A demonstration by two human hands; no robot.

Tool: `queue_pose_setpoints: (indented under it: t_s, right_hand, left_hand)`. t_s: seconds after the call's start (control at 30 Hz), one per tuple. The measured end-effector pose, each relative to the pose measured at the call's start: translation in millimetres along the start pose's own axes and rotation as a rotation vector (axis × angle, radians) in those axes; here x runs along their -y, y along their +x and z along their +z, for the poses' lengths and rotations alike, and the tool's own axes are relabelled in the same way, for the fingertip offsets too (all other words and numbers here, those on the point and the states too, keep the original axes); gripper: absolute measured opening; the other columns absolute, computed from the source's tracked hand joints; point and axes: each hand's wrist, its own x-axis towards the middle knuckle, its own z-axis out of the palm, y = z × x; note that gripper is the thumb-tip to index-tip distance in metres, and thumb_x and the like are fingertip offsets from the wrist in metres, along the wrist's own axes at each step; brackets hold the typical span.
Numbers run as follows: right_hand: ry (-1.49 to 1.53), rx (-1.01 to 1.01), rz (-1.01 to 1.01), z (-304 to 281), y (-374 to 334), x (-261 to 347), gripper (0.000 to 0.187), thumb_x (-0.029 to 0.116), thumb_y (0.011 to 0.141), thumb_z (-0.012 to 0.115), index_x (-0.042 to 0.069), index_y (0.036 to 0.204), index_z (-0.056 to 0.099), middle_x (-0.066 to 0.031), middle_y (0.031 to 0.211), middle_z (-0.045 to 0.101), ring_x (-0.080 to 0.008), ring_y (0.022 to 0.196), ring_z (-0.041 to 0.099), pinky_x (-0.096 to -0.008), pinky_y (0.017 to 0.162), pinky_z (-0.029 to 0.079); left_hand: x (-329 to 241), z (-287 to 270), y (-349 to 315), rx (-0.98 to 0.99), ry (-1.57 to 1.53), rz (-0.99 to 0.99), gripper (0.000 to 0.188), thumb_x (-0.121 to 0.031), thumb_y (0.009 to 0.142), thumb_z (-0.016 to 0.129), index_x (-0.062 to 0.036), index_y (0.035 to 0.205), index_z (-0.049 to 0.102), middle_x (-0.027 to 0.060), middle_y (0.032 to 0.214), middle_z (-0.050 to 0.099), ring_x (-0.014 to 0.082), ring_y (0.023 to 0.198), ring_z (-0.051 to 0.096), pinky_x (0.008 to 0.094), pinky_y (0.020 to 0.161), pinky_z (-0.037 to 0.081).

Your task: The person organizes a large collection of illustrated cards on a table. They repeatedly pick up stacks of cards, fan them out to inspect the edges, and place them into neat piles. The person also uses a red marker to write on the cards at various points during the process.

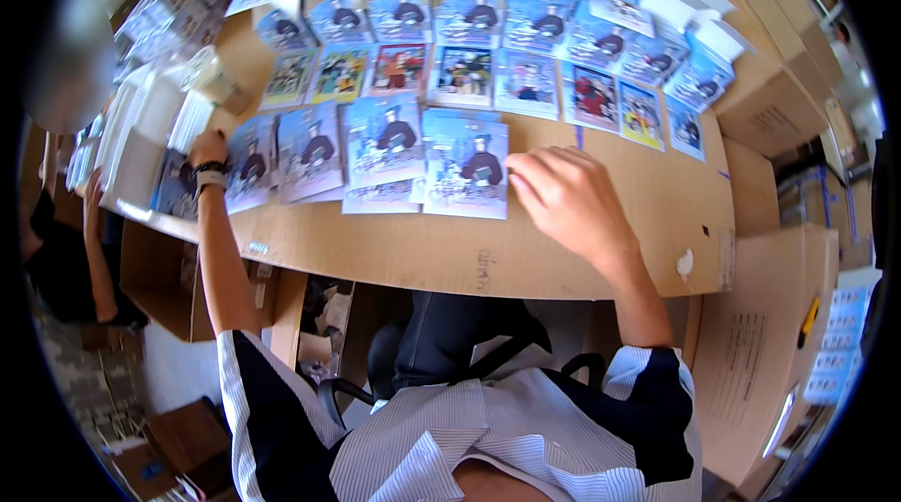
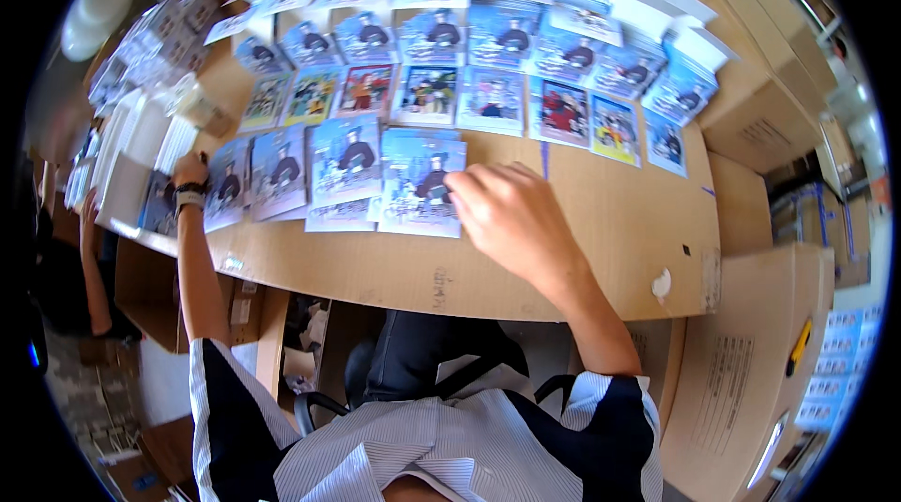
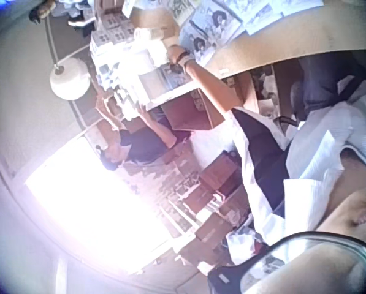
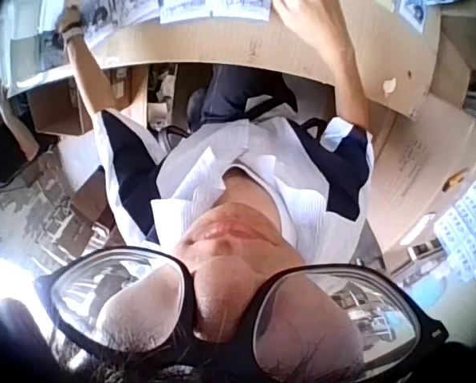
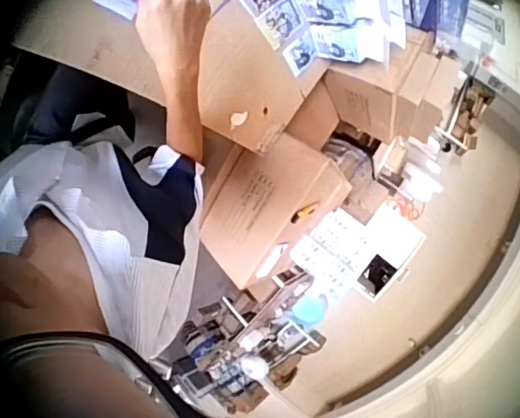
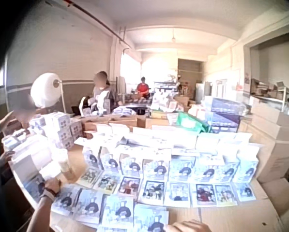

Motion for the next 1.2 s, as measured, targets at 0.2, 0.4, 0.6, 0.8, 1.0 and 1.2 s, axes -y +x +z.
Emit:
queue_pose_setpoints:
  t_s: [0.2,0.4,0.6,0.8,1.0,1.2]
  right_hand:
    - [0.045,-0.037,-0.045,-4.7,-5.2,16.8,0.013,0.004,0.079,0.071,0.003,0.090,0.065,-0.0091,0.080,0.068,-0.0259,0.075,0.069,-0.0377,0.069,0.055]
    - [0.403,-0.015,0.025,19.8,-0.8,30.8,0.011,0.005,0.087,0.070,0.004,0.097,0.068,-0.0082,0.084,0.071,-0.0235,0.076,0.070,-0.0350,0.069,0.057]
    - [1.583,0.090,0.471,58.4,11.4,26.4,0.028,0.019,0.101,0.062,0.001,0.123,0.060,-0.0056,0.092,0.066,-0.0127,0.075,0.064,-0.0281,0.065,0.052]
    - [1.505,-0.072,0.569,47.8,-3.9,8.1,0.019,0.008,0.097,0.067,-0.001,0.113,0.064,-0.0053,0.092,0.066,-0.0084,0.071,0.062,-0.0236,0.060,0.050]
    - [1.360,-0.117,0.524,39.0,-8.3,-17.8,0.017,0.014,0.100,0.065,0.000,0.109,0.067,-0.0033,0.083,0.066,-0.0075,0.069,0.063,-0.0220,0.060,0.050]
    - [1.391,-0.142,0.571,34.8,-3.2,-51.2,0.019,0.014,0.098,0.065,0.000,0.111,0.068,-0.0059,0.083,0.067,-0.0096,0.069,0.064,-0.0237,0.063,0.052]
  left_hand:
    - [3.4,-47.2,-14.5,-0.170,0.075,-0.062,0.025,-0.028,0.097,0.052,-0.0074,0.102,0.067,0.0208,0.098,0.071,0.0416,0.091,0.070,0.0523,0.078,0.057]
    - [-107.3,-187.6,-132.4,-0.550,-0.154,0.304,0.024,-0.025,0.107,0.046,-0.0057,0.120,0.054,0.0169,0.078,0.066,0.0325,0.065,0.067,0.0454,0.052,0.051]
    - [-212.2,-240.9,-254.1,-0.027,-0.867,0.938,0.023,0.000,0.094,0.060,0.0002,0.116,0.052,0.0188,0.085,0.059,0.0368,0.077,0.062,0.0457,0.065,0.048]
    - [-252.5,-234.2,-269.7,0.126,-0.969,1.009,0.017,-0.009,0.095,0.064,-0.0025,0.104,0.052,0.0183,0.081,0.060,0.0405,0.071,0.063,0.0474,0.059,0.048]
    - [-278.6,-218.7,-257.9,0.242,-1.136,1.034,0.029,-0.018,0.096,0.067,-0.0080,0.121,0.057,0.0174,0.075,0.067,0.0394,0.069,0.067,0.0431,0.056,0.051]
    - [-288.6,-218.0,-243.7,0.195,-1.154,0.909,0.073,-0.031,0.085,0.081,0.0016,0.134,0.038,0.0155,0.103,0.066,0.0303,0.066,0.066,0.0402,0.057,0.049]
